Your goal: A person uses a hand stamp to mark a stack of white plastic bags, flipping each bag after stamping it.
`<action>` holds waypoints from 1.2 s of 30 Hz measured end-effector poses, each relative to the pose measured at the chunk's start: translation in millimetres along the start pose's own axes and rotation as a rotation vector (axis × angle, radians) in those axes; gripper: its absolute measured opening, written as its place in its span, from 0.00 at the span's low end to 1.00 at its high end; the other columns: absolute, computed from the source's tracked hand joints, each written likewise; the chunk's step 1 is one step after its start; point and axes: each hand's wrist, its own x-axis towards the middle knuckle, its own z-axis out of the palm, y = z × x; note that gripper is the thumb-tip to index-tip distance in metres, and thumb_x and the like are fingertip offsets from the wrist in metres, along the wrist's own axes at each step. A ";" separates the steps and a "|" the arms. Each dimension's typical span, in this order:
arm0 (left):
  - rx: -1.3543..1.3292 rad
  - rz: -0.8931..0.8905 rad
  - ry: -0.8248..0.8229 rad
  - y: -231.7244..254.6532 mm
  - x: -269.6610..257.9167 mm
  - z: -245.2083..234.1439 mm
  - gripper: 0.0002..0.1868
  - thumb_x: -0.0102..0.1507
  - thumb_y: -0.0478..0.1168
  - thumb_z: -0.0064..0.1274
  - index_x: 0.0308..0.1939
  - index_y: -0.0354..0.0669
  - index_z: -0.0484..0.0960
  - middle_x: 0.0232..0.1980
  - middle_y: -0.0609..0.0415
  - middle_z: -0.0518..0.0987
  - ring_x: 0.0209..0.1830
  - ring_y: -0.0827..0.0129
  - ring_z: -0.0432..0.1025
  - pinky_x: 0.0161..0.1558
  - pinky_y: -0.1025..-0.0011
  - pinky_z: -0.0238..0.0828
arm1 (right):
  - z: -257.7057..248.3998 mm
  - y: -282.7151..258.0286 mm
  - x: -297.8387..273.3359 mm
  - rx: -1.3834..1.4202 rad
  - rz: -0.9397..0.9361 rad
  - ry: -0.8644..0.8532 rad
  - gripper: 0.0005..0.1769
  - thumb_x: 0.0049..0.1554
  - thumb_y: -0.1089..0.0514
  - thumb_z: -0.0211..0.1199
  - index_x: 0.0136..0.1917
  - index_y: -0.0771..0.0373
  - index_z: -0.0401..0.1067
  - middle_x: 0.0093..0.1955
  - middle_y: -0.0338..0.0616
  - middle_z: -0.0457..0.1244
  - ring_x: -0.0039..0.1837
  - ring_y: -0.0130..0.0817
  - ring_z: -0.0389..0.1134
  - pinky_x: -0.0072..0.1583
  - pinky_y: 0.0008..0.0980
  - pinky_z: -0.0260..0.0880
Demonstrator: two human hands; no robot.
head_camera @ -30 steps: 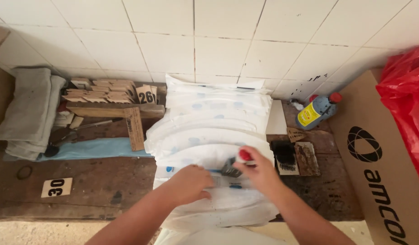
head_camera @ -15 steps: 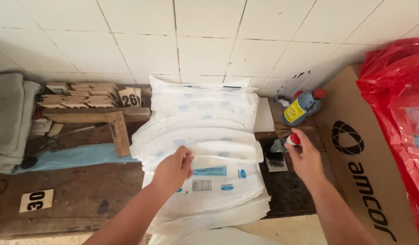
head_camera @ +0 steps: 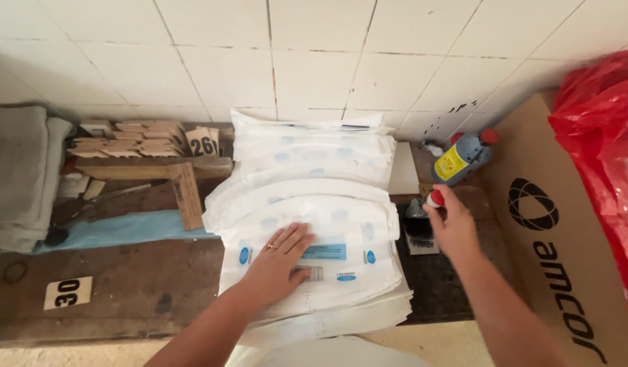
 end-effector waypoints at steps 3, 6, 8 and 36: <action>0.024 -0.030 -0.098 16.5 -3.2 -25.6 0.44 0.68 0.57 0.50 0.81 0.50 0.46 0.86 0.53 0.38 0.85 0.61 0.29 0.79 0.60 0.22 | -24.6 -30.3 3.6 0.040 0.105 -0.015 0.28 0.60 0.49 0.62 0.73 0.50 0.65 0.64 0.46 0.67 0.56 0.44 0.69 0.59 0.44 0.68; -0.029 -0.088 -0.186 22.9 -4.3 -39.1 0.50 0.66 0.62 0.51 0.82 0.52 0.42 0.86 0.55 0.33 0.86 0.63 0.25 0.79 0.61 0.17 | -51.1 -102.5 -24.4 0.163 0.204 0.062 0.29 0.60 0.50 0.64 0.74 0.51 0.65 0.63 0.42 0.66 0.58 0.38 0.68 0.59 0.37 0.70; -0.060 -0.090 -0.191 20.2 -7.0 -29.3 0.52 0.64 0.63 0.54 0.82 0.52 0.43 0.86 0.55 0.34 0.86 0.63 0.26 0.80 0.62 0.18 | -46.1 -131.6 -53.4 0.235 0.271 0.103 0.28 0.62 0.51 0.62 0.74 0.50 0.64 0.60 0.40 0.66 0.52 0.33 0.68 0.52 0.30 0.73; -0.099 -0.042 -0.289 -5.2 -39.4 -41.8 0.21 0.58 0.50 0.60 0.56 0.64 0.83 0.72 0.67 0.69 0.72 0.61 0.56 0.69 0.53 0.47 | -15.1 -79.1 -112.9 0.494 0.051 0.114 0.27 0.51 0.59 0.73 0.64 0.55 0.74 0.49 0.38 0.64 0.40 0.24 0.65 0.49 0.21 0.65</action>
